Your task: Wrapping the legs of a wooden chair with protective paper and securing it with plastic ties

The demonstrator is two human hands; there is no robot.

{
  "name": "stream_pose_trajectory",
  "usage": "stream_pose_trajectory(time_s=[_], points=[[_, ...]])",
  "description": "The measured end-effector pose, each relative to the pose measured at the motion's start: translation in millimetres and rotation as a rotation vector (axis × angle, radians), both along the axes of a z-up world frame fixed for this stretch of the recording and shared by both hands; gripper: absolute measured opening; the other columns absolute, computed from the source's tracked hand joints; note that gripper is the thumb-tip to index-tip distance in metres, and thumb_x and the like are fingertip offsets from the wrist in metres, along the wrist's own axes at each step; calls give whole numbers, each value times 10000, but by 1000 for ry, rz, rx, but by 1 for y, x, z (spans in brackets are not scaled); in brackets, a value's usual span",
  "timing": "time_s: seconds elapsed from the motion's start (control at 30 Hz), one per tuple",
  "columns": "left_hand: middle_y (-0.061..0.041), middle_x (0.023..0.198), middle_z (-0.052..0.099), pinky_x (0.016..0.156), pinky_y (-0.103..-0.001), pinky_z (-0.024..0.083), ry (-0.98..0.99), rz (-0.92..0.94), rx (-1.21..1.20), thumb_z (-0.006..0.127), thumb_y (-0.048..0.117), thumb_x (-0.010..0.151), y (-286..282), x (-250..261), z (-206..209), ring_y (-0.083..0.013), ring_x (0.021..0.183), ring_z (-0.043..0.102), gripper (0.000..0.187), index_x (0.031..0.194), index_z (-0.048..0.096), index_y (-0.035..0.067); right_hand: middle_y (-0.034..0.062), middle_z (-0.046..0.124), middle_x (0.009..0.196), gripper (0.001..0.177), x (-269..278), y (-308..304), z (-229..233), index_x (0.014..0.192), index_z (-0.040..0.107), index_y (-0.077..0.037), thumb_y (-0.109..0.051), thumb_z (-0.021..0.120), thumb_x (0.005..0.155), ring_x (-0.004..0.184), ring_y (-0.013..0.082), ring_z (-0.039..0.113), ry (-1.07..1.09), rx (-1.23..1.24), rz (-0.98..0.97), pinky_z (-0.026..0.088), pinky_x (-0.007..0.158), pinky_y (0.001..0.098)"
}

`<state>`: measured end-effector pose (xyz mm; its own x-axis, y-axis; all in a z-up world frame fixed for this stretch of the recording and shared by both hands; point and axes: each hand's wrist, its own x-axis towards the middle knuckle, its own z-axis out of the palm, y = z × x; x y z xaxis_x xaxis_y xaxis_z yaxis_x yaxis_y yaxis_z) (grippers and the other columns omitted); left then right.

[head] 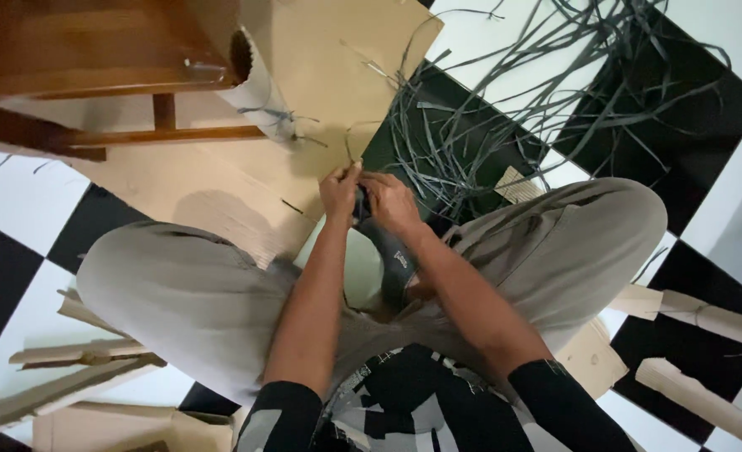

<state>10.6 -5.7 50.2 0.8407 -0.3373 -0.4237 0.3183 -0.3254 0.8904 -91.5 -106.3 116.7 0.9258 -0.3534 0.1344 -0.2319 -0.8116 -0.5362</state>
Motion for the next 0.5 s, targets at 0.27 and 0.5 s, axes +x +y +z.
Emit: stream_pose_trajectory(time_s=[0.27, 0.5], points=[[-132, 995, 721, 766, -483, 579, 53, 298, -186, 726, 318, 998, 12, 17, -15, -246, 943, 698, 291, 1112, 741, 51, 98, 753, 966, 152, -4, -8, -11, 1077, 712, -201, -302, 688, 966, 910, 408, 714, 187, 346, -220, 588, 759, 568], [-147, 961, 737, 854, -578, 472, -21, 208, -93, 732, 319, 991, 23, 7, 23, -347, 1002, 701, 270, 1030, 767, 54, 77, 756, 1047, 328, 14, -13, -18, 1146, 715, -266, -395, 775, 850, 1005, 386, 724, 339, 186, -160, 590, 851, 578]])
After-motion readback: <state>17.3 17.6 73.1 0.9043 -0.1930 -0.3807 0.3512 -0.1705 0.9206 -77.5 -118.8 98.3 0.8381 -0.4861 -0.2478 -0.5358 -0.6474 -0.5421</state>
